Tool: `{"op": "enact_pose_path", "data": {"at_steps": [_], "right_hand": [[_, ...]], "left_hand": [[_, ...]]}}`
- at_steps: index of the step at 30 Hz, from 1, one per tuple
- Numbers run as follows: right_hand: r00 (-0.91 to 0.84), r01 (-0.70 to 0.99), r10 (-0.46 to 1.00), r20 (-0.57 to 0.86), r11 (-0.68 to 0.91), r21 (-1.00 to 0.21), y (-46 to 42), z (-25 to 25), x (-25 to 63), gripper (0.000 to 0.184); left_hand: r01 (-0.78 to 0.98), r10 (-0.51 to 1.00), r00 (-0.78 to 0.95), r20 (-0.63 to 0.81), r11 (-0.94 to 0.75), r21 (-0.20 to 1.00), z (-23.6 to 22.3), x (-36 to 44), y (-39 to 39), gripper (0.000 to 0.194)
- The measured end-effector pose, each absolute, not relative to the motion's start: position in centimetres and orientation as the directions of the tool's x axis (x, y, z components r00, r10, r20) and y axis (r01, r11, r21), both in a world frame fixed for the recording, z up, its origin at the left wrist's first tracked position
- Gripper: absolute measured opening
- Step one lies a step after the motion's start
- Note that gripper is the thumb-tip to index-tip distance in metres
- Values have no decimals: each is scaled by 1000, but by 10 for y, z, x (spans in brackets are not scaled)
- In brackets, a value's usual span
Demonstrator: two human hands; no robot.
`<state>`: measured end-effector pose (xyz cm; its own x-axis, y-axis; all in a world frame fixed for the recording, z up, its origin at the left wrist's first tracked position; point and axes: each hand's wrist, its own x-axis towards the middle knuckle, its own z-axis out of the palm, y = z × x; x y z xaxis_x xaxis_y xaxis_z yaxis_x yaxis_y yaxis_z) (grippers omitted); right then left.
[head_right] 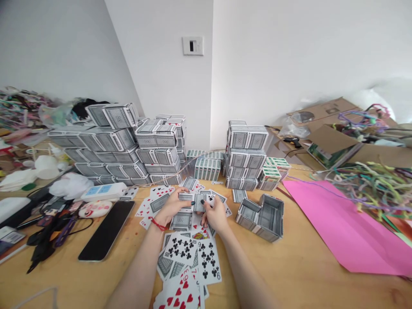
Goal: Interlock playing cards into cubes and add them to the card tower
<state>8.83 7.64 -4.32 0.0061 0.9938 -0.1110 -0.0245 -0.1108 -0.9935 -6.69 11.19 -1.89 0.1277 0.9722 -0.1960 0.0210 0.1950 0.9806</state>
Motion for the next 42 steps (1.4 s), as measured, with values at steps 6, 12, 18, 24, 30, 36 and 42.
{"op": "enact_pose_path", "data": {"at_steps": [6, 12, 18, 24, 30, 36, 42], "right_hand": [[-12, -62, 997, -80, -81, -995, 75, -40, 90, 33], [28, 48, 999, -23, -24, -999, 73, -39, 89, 31], [18, 90, 1000, -13, -14, -996, 71, -41, 86, 29], [-12, 62, 1000, -17, -16, -998, 73, -43, 87, 28], [-52, 27, 998, -40, -39, -999, 74, -44, 88, 29], [-73, 10, 997, -1, -1, -1000, 72, -42, 89, 24], [-81, -18, 997, -2, -3, -1000, 75, -45, 90, 27]], "left_hand": [[58, 975, 129, -180, 174, 983, -18, -66, 111, 40], [156, 999, 40, -21, 14, 988, -20, -60, 110, 49], [217, 998, 36, 42, -48, 975, -24, -61, 110, 54], [205, 998, 51, 36, -46, 978, -25, -64, 111, 50], [197, 997, 72, 17, -31, 980, -25, -67, 111, 46], [187, 996, 86, -14, -2, 982, -25, -67, 111, 45], [166, 997, 71, 4, -16, 986, -27, -67, 111, 43]]}}
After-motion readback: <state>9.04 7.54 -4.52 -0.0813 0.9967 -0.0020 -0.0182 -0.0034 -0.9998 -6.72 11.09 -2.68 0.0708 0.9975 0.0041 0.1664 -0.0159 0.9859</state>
